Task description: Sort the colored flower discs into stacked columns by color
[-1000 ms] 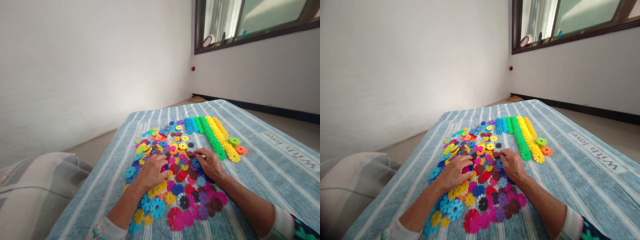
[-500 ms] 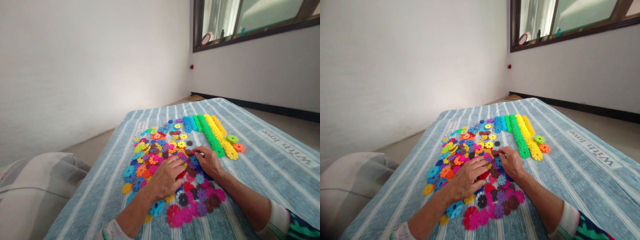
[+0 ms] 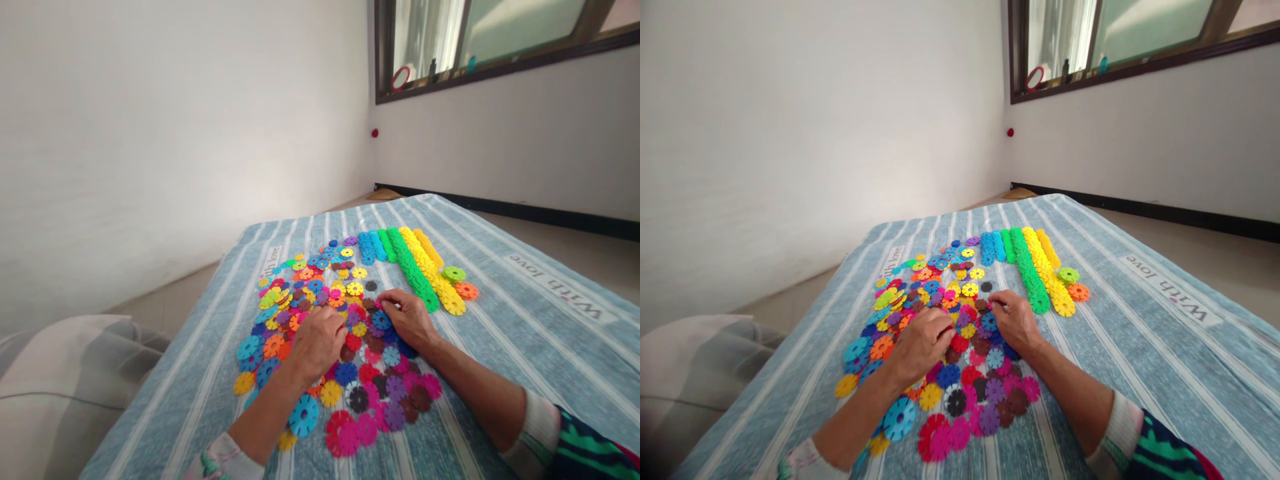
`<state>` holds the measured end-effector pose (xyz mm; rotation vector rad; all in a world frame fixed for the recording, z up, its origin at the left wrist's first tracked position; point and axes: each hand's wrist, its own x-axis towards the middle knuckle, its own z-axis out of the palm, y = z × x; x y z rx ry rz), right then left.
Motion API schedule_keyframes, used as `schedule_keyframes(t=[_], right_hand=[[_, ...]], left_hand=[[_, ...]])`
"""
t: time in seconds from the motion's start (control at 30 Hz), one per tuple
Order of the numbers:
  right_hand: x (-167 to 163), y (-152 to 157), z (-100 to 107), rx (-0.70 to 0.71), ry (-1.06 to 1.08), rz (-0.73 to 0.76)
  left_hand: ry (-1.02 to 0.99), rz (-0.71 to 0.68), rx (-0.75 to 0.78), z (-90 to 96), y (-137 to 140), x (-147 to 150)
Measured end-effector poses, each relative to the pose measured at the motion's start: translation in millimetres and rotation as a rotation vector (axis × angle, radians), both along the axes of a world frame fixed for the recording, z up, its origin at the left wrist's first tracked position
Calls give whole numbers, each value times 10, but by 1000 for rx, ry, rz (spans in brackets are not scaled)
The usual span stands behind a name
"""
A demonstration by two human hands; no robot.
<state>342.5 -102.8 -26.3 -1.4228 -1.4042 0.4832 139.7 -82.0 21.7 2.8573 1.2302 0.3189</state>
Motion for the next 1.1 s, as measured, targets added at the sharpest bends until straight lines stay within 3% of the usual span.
schedule_keyframes(t=[0.37,0.8,1.1], right_hand=[[34,67,5,-84,211,-31],[33,80,30,-149,395,-14],[25,95,26,-136,432,-6]], left_hand=[[52,102,-108,15,141,224],[-100,140,-451,37,442,316],[-268,157,-667,63,432,140]])
